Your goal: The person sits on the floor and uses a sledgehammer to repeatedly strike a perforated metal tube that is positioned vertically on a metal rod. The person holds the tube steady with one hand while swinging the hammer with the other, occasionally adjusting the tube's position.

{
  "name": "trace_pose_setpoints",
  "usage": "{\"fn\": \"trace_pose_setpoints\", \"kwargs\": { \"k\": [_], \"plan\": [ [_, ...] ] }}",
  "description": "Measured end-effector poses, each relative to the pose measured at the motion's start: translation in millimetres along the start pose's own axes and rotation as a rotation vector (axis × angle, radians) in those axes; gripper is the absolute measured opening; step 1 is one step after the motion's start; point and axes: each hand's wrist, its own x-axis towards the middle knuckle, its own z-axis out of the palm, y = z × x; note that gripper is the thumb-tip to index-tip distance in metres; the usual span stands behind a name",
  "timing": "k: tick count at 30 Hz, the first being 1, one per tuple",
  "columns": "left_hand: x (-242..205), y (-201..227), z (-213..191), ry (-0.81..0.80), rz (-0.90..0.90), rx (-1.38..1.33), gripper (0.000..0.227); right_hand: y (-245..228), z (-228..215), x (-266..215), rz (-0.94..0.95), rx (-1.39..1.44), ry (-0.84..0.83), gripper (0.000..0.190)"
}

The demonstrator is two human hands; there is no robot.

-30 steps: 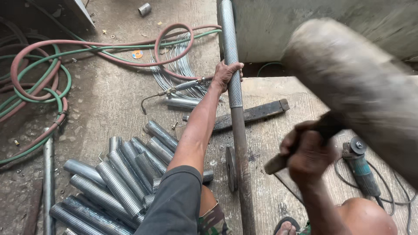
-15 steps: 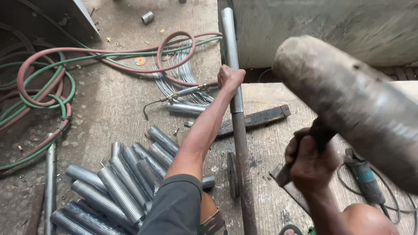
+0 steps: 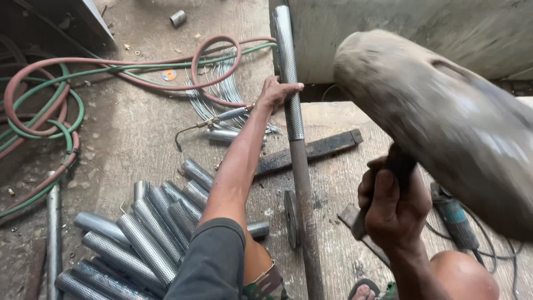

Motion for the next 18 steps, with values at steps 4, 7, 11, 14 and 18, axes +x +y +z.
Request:
{"fn": "trace_pose_setpoints", "kwargs": {
  "k": [4, 7, 11, 14, 18],
  "plan": [
    [-3, -8, -1, 0.041, 0.124, 0.147, 0.067, 73, 31, 0, -0.140, -0.062, 0.009, 0.017],
    [2, -15, -5, 0.064, 0.153, 0.212, 0.093, 72, 27, 19, 0.286, -0.220, -0.178, 0.030],
    [11, -12, -10, 0.039, 0.109, 0.297, 0.128, 30, 13, 32, 0.573, -0.003, -0.079, 0.047],
    [9, -21, -19, -0.037, 0.129, 0.171, 0.080, 0, -1, 18, 0.081, 0.150, 0.096, 0.028],
    [2, -16, -14, -0.032, 0.136, 0.176, 0.067, 32, 22, 25, -0.155, 0.212, 0.194, 0.037]
  ]
}}
